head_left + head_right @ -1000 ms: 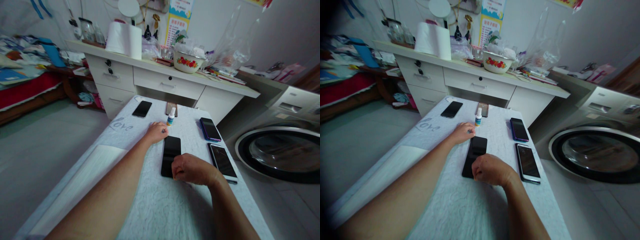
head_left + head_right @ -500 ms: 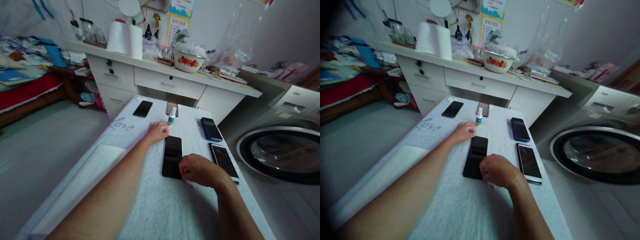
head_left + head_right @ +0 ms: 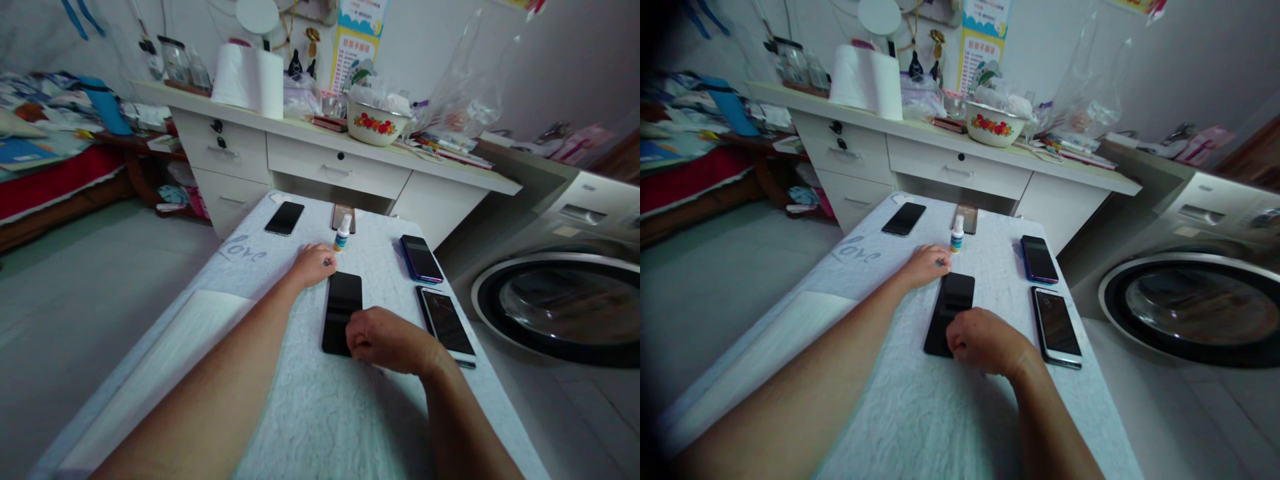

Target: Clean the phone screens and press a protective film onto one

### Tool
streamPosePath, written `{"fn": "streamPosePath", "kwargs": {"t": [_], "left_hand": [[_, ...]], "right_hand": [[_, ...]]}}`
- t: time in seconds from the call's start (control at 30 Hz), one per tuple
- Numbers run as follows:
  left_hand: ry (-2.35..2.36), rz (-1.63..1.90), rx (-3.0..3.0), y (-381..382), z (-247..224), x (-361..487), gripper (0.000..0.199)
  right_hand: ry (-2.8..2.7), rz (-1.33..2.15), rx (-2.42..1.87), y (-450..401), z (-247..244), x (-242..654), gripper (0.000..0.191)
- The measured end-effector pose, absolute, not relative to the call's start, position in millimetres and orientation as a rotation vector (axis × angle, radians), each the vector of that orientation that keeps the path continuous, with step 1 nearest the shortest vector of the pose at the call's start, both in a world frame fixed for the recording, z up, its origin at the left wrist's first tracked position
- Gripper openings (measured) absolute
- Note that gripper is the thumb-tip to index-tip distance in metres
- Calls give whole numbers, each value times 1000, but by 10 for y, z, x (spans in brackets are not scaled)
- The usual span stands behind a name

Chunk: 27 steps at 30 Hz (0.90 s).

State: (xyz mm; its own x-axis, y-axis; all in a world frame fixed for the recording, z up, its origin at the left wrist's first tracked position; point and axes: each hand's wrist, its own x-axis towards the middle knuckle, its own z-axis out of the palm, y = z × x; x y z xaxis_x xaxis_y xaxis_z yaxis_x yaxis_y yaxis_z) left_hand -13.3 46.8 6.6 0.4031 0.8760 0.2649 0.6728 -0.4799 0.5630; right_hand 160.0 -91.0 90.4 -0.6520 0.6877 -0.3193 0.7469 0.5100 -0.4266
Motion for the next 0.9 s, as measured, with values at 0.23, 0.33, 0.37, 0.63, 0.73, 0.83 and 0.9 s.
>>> {"fn": "streamPosePath", "kwargs": {"t": [0.23, 0.33, 0.37, 0.63, 0.73, 0.83, 0.9], "left_hand": [[1323, 776, 2308, 480, 51, -134, 12], [1310, 784, 2307, 495, 39, -132, 14], [1308, 783, 2306, 499, 36, -132, 15], [1318, 778, 2297, 485, 60, -132, 23], [1327, 774, 2298, 478, 78, -130, 24], [1338, 755, 2298, 479, 89, -128, 25], [1328, 741, 2308, 484, 88, -129, 29]], "right_hand": [[2808, -889, 1162, -889, 822, 1486, 17], [2876, -942, 1123, -882, 776, 1443, 19], [2893, -966, 1118, -881, 762, 1428, 20], [2992, -970, 1152, -881, 662, 1320, 17], [3019, -962, 1204, -869, 621, 1308, 17], [3023, -894, 1326, -843, 588, 1312, 15], [3007, -827, 1456, -824, 573, 1318, 15]]}}
